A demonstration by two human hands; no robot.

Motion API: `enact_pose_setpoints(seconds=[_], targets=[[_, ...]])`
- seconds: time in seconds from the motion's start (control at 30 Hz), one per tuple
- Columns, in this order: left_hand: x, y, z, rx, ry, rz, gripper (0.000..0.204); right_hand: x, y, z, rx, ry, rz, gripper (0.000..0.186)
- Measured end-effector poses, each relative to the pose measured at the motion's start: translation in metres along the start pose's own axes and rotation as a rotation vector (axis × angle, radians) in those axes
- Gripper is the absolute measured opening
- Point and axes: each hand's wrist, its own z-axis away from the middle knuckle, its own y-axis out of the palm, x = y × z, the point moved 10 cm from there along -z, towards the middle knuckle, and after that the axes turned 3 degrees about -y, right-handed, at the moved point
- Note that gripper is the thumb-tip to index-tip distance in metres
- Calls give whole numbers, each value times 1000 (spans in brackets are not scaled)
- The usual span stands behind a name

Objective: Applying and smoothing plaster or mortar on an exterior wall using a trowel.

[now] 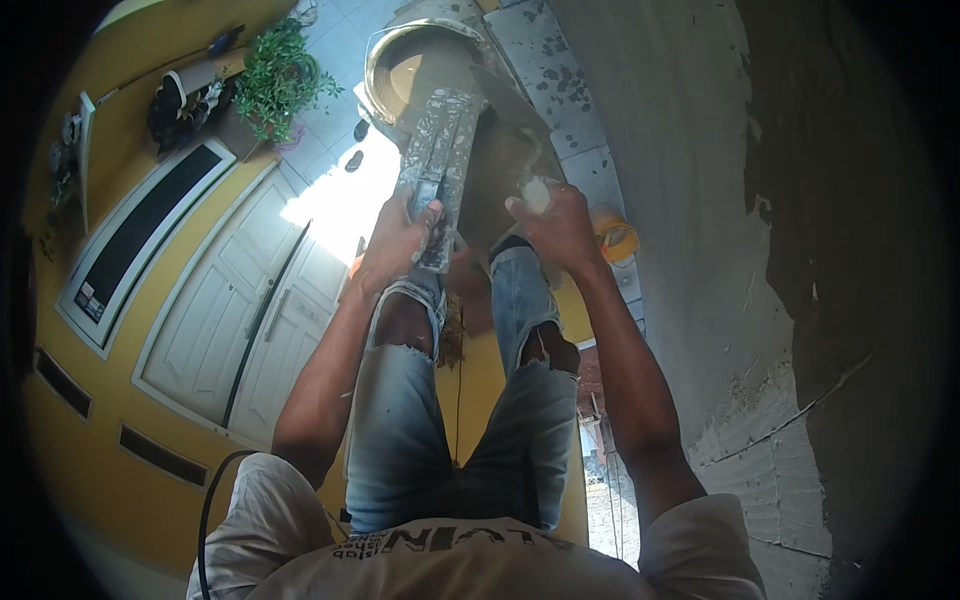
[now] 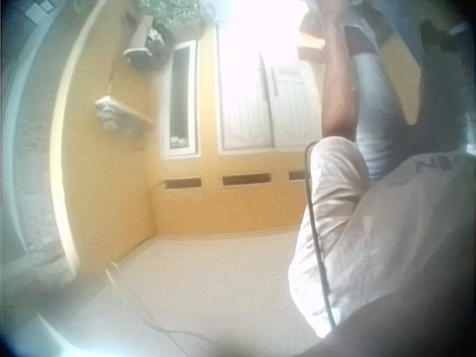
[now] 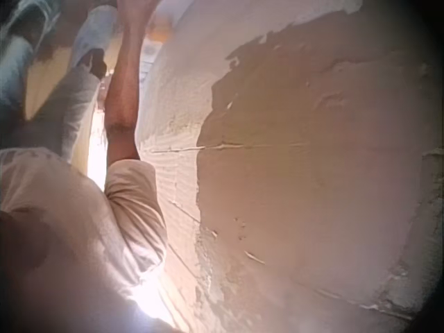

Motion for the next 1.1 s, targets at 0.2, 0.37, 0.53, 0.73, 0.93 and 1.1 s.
enact_pose_setpoints(seconds=[0.2, 0.37, 0.53, 0.73, 0.93, 1.1], targets=[[-6, -55, -2, -168, -28, -35, 49, 13, -20, 2, -156, -435, 795, 44], [3, -84, -13, -239, -28, 66, 39, 22, 17, -1, 83, -607, 987, 51], [-4, -99, -16, -309, 14, 46, 34, 32, 39, -8, 190, -694, 1032, 55], [-12, -92, -18, -228, -1, 12, 33, 24, 23, -55, 108, -631, 1010, 54], [-12, -91, -14, -201, -46, -27, 32, 29, 18, -83, 77, -661, 979, 52], [-23, -88, -7, -192, -10, -4, 29, 32, 4, -112, 32, -668, 994, 52]])
